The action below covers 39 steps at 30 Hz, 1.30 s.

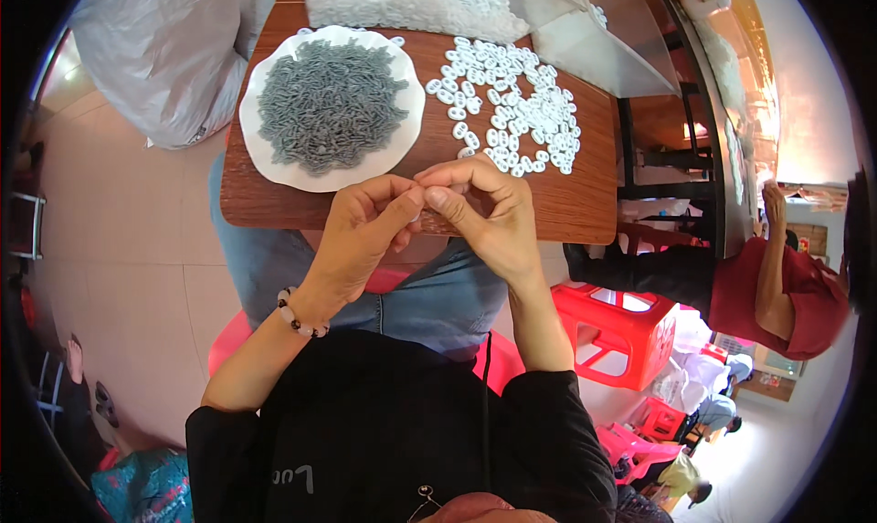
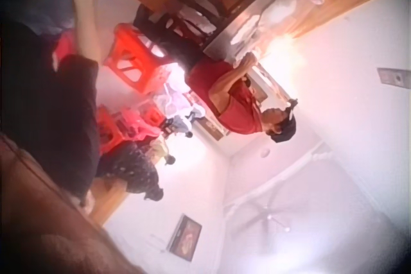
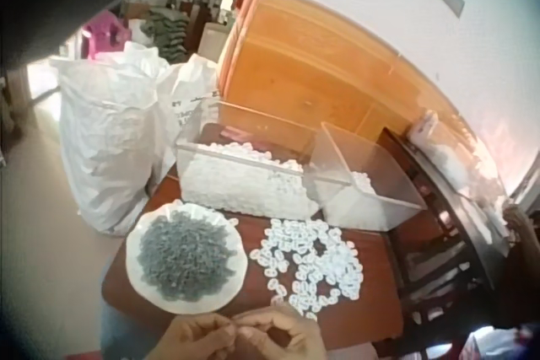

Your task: Manually assembling small white plastic components by inserting grey rubber rings into them.

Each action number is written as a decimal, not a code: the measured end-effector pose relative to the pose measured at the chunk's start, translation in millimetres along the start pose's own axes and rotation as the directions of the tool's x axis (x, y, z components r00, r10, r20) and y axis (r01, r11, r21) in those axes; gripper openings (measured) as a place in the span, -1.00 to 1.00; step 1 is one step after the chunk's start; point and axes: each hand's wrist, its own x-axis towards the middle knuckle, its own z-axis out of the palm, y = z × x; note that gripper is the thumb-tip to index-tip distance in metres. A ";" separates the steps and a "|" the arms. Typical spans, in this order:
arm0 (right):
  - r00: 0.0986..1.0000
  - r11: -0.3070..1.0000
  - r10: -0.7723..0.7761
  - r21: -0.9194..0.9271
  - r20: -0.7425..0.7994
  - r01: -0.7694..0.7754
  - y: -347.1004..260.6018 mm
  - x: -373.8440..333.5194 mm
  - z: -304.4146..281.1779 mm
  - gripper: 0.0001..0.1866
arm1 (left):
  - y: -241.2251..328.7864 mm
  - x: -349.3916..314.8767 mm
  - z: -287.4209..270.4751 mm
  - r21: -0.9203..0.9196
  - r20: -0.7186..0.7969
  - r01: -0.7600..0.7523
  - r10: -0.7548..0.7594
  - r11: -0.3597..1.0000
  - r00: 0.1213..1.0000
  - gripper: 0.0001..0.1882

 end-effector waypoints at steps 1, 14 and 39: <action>1.000 1.000 -0.011 0.001 -0.027 0.011 2.0 -2.5 0.6 -0.91 | -3.9 0.4 -1.9 -0.005 0.011 0.003 -0.003 1.000 1.000 -0.77; 0.855 0.772 -0.506 -0.499 -0.110 0.393 7.1 -20.6 0.5 -0.90 | -12.0 -0.6 1.0 -0.068 -0.018 0.100 -0.101 0.993 0.995 -0.79; 0.985 0.176 0.171 -0.984 -0.005 -0.036 147.7 -84.5 -53.2 -0.33 | -2.0 -0.6 3.4 0.052 -0.065 0.077 -0.074 0.996 0.995 -0.81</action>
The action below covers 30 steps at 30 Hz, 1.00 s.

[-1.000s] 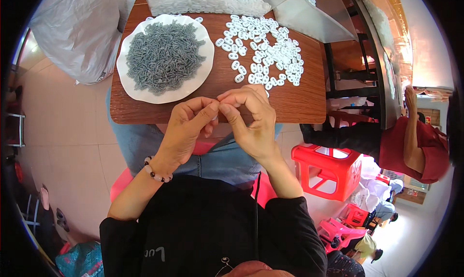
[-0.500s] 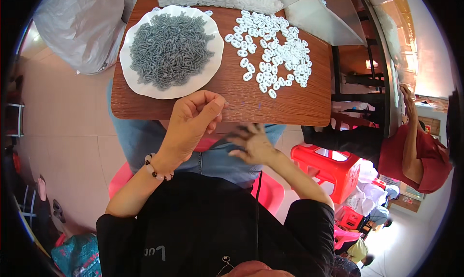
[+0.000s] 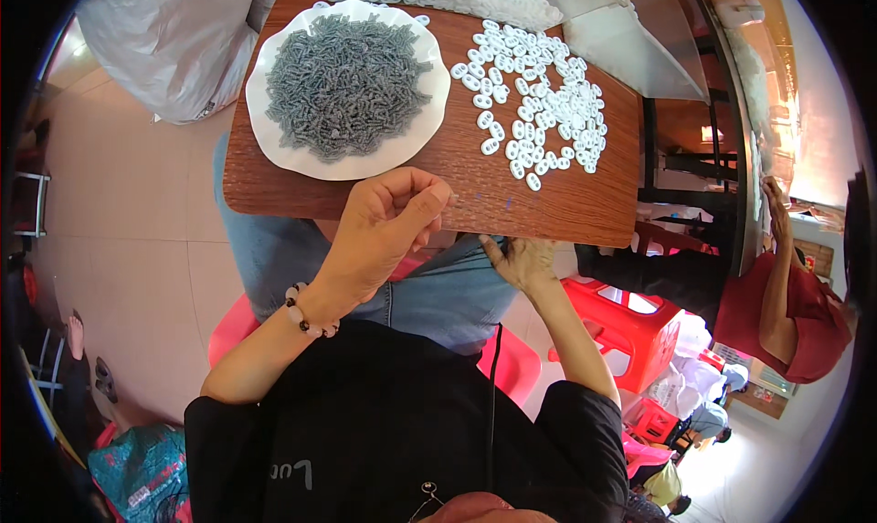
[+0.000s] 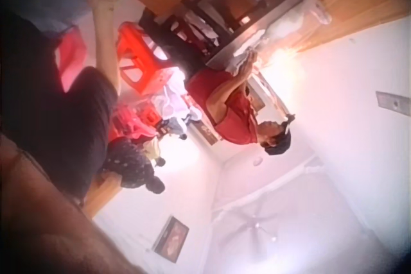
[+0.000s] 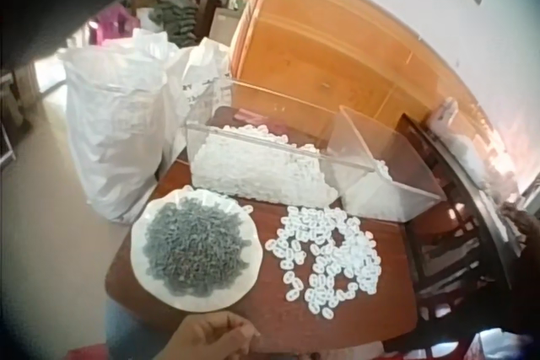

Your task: Manually assembling small white plastic components by inserting grey rubber rings into them.

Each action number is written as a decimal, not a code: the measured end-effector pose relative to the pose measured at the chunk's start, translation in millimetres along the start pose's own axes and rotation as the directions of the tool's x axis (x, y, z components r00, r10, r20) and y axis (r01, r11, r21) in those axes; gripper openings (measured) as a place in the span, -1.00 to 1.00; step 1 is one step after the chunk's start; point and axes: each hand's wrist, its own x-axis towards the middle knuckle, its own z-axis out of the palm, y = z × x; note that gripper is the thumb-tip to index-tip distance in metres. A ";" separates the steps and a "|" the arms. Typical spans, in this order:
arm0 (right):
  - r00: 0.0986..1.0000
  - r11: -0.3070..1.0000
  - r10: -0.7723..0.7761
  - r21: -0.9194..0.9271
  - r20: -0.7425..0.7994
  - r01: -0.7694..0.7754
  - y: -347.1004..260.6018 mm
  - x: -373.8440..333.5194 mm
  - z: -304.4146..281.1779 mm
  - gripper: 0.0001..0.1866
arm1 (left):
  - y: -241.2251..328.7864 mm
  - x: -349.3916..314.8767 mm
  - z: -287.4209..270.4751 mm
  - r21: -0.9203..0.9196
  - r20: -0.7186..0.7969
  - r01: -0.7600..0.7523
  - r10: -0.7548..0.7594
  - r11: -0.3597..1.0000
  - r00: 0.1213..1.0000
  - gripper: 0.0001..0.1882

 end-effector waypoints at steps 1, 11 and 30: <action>0.999 0.999 0.036 0.026 -0.004 -0.036 1.8 -2.1 -2.2 -0.37 | -0.3 1.1 -0.1 -0.008 0.009 -0.024 0.024 1.000 1.000 -0.81; 0.941 0.903 0.234 0.414 -0.245 -0.117 46.9 -21.3 17.7 -0.60 | 2.7 1.1 -0.7 0.013 0.010 0.003 -0.003 1.000 1.000 -0.79; 0.931 0.757 0.183 0.650 -0.315 0.071 -14.3 24.9 -139.5 -0.84 | -5.1 -1.2 4.0 0.038 0.010 0.003 -0.003 0.999 1.000 -0.82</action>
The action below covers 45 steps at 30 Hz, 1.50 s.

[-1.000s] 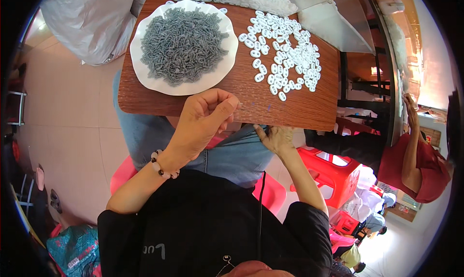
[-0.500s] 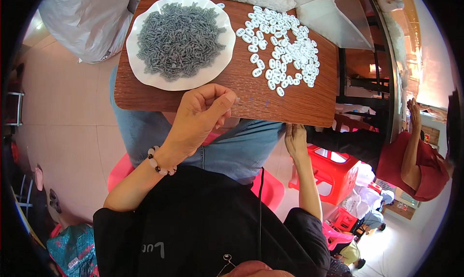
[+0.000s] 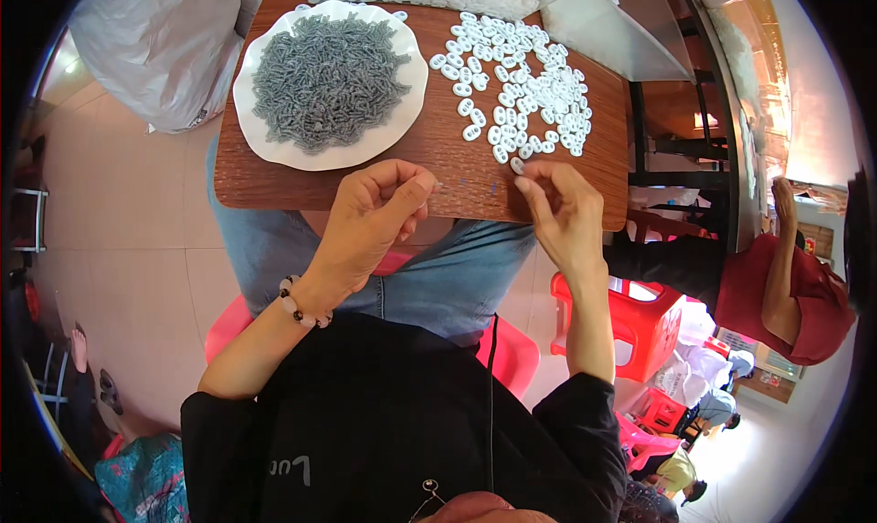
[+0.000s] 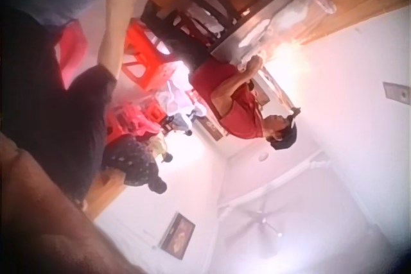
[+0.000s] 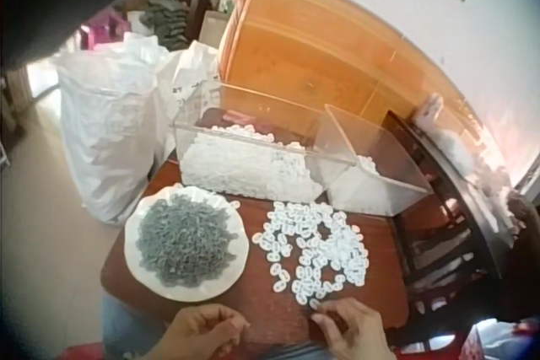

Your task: Manually assembling small white plastic components by inserting grey rubber rings into them.

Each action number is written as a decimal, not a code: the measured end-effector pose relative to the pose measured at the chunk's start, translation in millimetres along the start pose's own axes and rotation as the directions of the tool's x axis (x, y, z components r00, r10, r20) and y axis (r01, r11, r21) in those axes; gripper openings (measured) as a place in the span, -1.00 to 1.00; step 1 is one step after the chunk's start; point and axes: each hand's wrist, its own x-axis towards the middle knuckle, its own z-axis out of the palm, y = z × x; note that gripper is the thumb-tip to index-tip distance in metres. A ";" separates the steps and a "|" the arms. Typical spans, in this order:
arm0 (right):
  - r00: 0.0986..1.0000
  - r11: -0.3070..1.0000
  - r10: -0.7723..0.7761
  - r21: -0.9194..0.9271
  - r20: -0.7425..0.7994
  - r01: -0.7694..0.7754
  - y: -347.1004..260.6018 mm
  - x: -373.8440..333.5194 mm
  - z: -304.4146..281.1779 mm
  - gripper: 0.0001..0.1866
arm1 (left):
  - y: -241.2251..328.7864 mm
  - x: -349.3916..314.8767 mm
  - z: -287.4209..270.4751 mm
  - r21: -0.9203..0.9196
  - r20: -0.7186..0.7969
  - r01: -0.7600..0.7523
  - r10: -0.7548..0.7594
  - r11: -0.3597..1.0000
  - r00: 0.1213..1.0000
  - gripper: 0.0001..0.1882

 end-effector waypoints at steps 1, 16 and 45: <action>1.000 1.000 -0.004 0.002 0.001 0.004 -0.3 6.4 3.3 -0.84 | -0.2 0.3 -0.2 -0.009 0.002 -0.007 0.007 1.000 1.000 -0.82; 0.997 0.998 0.053 0.044 0.049 -0.055 4.0 33.5 26.1 -0.83 | 1.8 2.1 -6.9 -0.050 -0.011 -0.018 0.018 0.999 1.000 -0.77; 0.932 0.484 0.147 0.797 0.332 -0.361 -24.0 6.8 31.2 -0.79 | 1.4 1.3 -4.4 -0.016 -0.030 0.007 -0.008 1.000 1.000 -0.79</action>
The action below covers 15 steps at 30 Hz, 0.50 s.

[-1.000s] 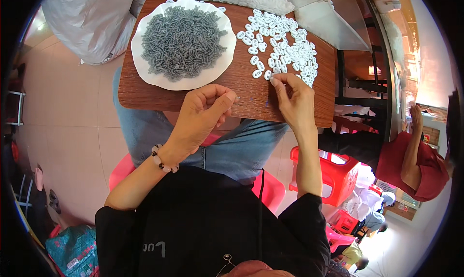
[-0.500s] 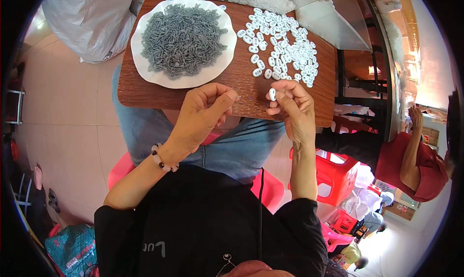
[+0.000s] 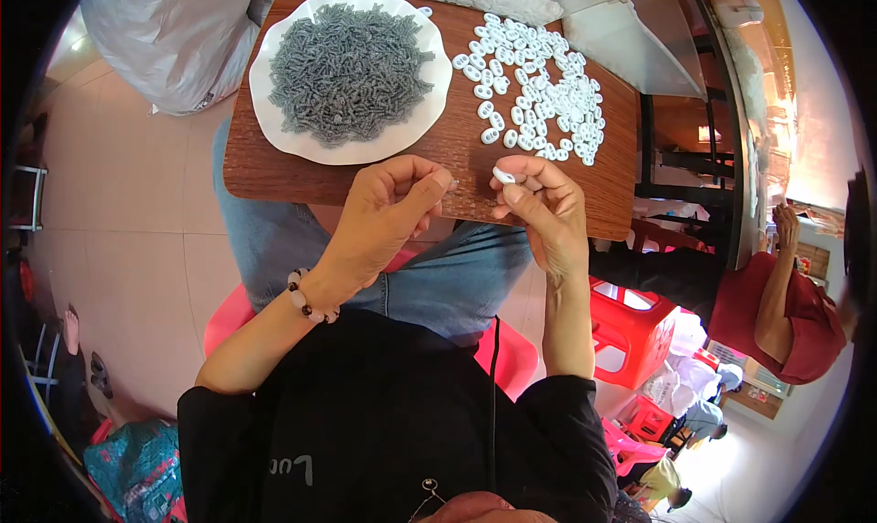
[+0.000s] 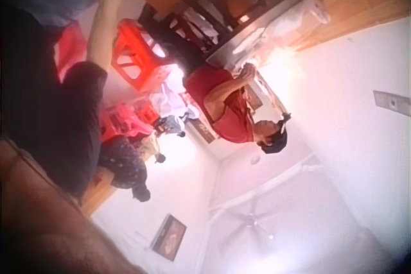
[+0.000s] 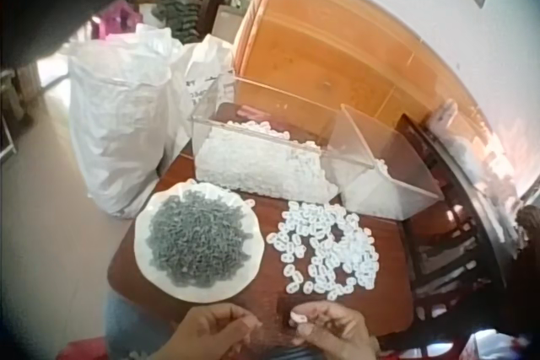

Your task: Manually assembling small white plastic components by inserting grey rubber rings into them.

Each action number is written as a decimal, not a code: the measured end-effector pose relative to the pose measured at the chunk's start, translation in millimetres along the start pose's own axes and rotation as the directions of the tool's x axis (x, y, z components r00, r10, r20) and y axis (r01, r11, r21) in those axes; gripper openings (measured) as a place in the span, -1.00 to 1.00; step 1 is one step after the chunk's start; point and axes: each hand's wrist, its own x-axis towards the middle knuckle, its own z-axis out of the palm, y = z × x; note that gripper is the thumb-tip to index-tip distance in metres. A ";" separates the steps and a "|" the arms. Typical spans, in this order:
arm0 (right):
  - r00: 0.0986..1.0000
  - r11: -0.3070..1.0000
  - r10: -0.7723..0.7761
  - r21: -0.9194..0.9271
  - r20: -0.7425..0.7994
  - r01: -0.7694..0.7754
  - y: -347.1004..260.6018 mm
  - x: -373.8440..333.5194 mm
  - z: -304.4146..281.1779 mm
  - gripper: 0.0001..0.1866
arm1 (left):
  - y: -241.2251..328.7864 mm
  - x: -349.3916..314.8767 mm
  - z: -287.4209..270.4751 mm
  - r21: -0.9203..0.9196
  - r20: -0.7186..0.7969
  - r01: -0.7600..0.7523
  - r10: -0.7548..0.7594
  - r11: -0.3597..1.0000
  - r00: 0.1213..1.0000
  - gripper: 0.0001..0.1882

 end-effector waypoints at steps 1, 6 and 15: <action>1.000 1.000 -0.003 0.005 0.007 0.003 0.2 0.1 -0.1 -0.80 | -0.3 -0.1 -0.3 0.003 0.002 0.000 0.000 1.000 1.000 -0.80; 1.000 0.981 -0.017 -0.196 0.005 0.018 4.4 5.4 -3.9 -0.83 | -0.4 0.4 -0.1 -0.005 0.005 0.009 -0.009 1.000 1.000 -0.79; 0.997 0.949 -0.056 -0.313 -0.050 0.038 3.1 4.7 10.2 -0.79 | -0.8 0.8 -1.7 0.004 0.011 -0.005 0.005 1.000 1.000 -0.79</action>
